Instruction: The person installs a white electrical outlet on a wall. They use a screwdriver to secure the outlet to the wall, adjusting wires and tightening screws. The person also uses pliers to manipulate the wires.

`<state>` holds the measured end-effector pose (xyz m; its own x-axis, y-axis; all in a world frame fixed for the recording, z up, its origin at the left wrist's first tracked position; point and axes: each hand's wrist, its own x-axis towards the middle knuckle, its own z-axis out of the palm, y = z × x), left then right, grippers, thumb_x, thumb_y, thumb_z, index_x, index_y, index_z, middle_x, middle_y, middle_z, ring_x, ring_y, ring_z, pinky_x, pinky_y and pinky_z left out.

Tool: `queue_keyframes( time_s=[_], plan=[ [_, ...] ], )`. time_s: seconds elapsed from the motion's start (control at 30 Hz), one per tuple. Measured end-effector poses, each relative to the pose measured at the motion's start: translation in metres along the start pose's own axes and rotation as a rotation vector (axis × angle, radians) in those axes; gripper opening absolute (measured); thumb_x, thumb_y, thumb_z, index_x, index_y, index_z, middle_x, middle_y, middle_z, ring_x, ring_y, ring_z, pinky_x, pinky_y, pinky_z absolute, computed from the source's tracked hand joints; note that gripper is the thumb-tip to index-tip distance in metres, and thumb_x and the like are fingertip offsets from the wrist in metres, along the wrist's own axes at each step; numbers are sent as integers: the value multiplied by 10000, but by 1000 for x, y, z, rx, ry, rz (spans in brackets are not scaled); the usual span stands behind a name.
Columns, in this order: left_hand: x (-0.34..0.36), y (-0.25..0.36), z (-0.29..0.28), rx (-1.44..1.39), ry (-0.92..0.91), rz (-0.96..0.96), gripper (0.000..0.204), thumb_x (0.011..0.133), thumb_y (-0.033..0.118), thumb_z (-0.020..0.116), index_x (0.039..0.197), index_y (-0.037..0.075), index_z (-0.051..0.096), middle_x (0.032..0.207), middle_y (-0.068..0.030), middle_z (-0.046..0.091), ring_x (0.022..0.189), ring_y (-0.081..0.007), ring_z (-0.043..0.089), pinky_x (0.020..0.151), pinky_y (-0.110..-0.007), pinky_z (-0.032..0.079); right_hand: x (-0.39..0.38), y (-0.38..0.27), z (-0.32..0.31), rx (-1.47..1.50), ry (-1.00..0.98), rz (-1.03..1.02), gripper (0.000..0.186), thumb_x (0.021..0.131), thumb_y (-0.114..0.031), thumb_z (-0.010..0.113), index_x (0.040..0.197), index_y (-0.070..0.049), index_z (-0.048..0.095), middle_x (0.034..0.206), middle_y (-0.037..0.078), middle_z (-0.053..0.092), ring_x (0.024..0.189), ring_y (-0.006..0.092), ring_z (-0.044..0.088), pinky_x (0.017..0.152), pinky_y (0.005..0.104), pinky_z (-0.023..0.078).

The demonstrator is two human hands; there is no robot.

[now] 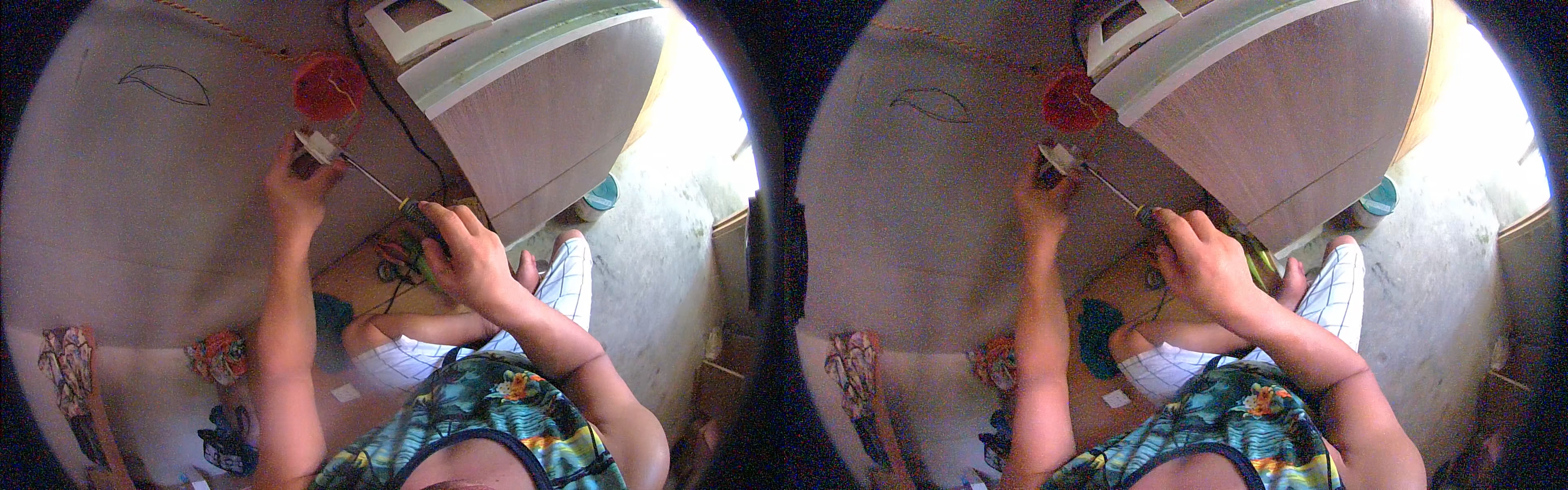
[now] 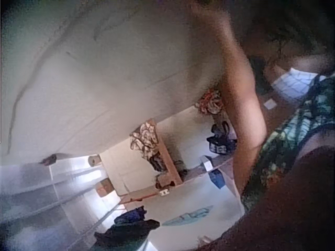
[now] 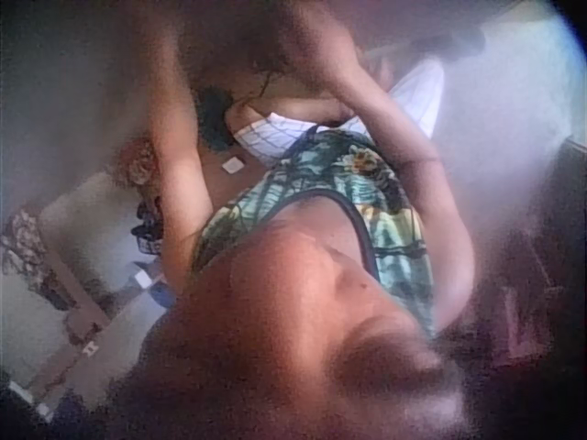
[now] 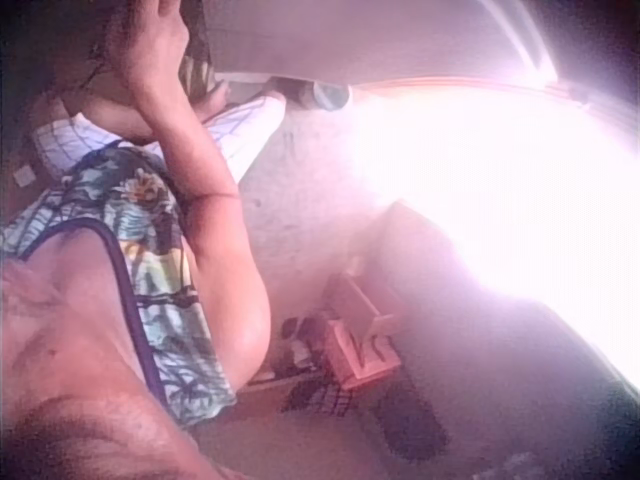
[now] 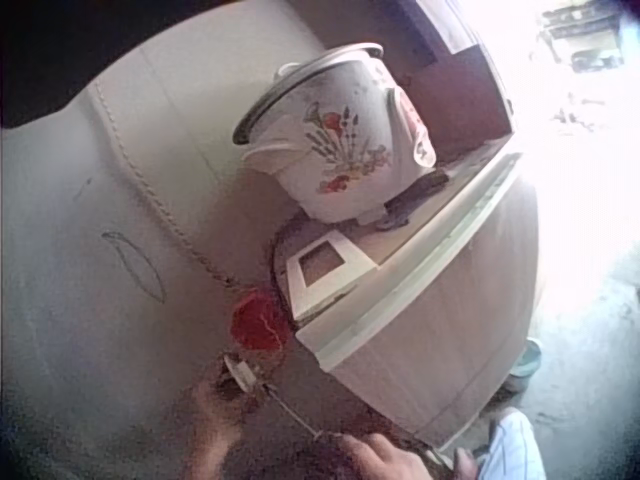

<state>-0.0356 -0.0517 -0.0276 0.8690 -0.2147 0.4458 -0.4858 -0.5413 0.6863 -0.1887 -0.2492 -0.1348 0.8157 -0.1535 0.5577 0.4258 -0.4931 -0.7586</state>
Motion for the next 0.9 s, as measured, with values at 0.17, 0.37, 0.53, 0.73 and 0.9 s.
queue_keyframes(
  time_s=[0.17, 0.37, 0.53, 0.73, 0.9],
  plan=[
    [-4, -6, 4, -111, 33, -30, 640, 782, 47, 877, 1334, -30, 563, 1192, -147, 721, 1096, -222, 698, 948, -345, 560, -1, -14, -2, 164, -70, 129, 497, 858, -60, 687, 1343, -31, 584, 1126, 205, 672, 1017, 394, 687, 871, 429, 563],
    [-5, 2, 2, -120, 48, -13, 624, 788, 18, 860, 1332, -31, 560, 1188, -142, 720, 1095, -223, 698, 949, -346, 560, 2, -8, 1, 278, -34, 186, 435, 879, -65, 677, 1303, 4, 610, 1194, 225, 686, 1104, 339, 695, 942, 380, 537],
    [-4, 1, 2, -113, 62, 4, 591, 779, 9, 854, 1304, -13, 584, 1163, -130, 729, 1057, -210, 705, 940, -344, 562, 3, -7, 1, 217, -13, 92, 446, 868, -67, 683, 1304, 3, 618, 1115, 218, 690, 1004, 384, 698, 876, 410, 550],
    [1, -8, 0, -30, 79, 52, 580, 760, 9, 866, 1278, -9, 605, 1152, -107, 716, 1052, -200, 697, 930, -346, 564, -3, -5, 10, 180, 16, 90, 438, 880, -125, 683, 1310, -76, 619, 1051, 162, 669, 891, 396, 693, 749, 454, 579],
    [1, -6, -3, 26, 67, 142, 609, 759, 33, 880, 1299, -7, 601, 1209, -107, 652, 1097, -221, 685, 934, -355, 568, -4, -6, 12, 215, 37, 95, 416, 883, -115, 678, 1294, -69, 634, 1025, 163, 681, 888, 395, 698, 747, 453, 581]
  ],
)
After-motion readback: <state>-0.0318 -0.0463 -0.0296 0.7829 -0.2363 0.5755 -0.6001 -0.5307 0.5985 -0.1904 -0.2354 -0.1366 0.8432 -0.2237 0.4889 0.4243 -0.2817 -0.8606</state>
